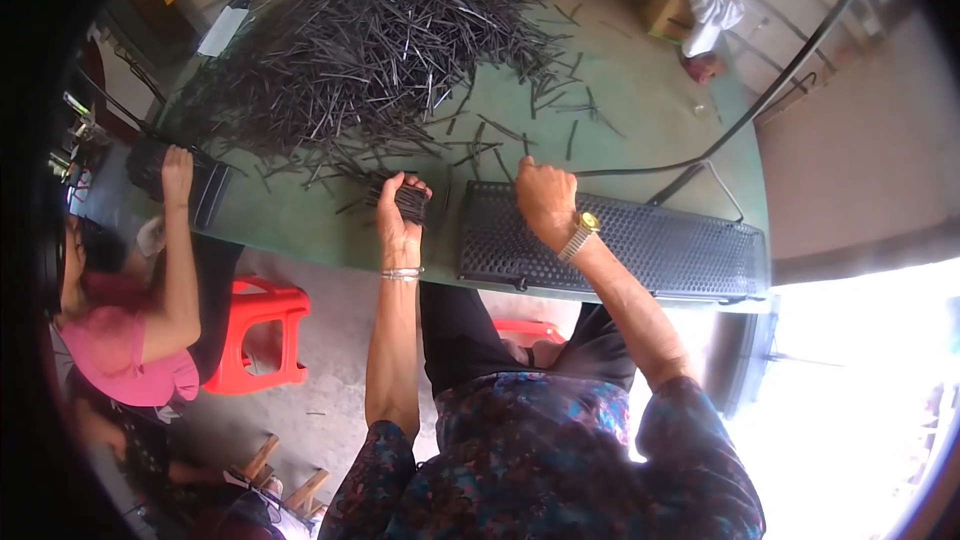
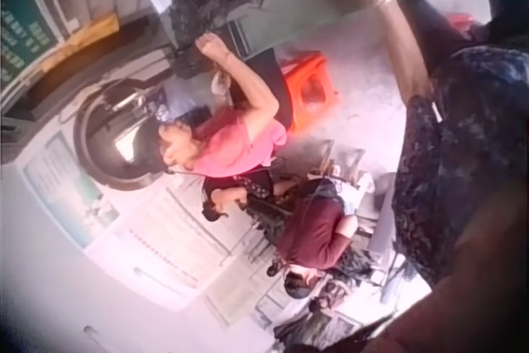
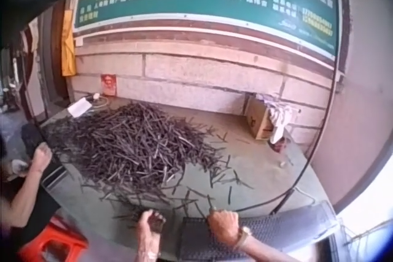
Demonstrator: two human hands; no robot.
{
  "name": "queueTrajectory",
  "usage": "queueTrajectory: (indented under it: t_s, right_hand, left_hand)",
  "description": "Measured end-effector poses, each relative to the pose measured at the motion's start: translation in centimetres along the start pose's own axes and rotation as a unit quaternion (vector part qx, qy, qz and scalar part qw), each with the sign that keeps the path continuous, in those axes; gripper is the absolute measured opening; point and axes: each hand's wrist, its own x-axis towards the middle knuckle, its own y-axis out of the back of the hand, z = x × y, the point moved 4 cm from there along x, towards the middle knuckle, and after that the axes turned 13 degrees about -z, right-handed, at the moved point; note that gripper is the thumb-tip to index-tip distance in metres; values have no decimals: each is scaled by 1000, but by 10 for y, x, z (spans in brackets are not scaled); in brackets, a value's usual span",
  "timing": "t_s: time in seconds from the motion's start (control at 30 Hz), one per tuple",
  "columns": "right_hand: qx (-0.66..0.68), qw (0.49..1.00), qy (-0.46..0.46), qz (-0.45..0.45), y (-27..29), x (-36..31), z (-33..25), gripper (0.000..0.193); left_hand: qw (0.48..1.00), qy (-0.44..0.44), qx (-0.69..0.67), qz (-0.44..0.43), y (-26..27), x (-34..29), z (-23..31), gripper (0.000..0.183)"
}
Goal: Assembling a metal component by manually inserting small metal rods into a perforated metal plate.
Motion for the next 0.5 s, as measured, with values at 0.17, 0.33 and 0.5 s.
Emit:
queueTrajectory:
  t_s: [0.17, 0.33, 0.5]
  right_hand:
    - [63, 992, 70, 88, 10, -7, 4, 12]
    - [339, 931, 86, 103, 59, -18, -13, 13]
    - [387, 903, 113, 146, 40, -9, -25, 11]
  left_hand:
    - [988, 55, -132, -58, -23, -20, -5, 11]
    - [985, 77, -142, -63, -55, -62, 6, 19]
    - [992, 105, -66, -39, -57, -91, 3, 19]
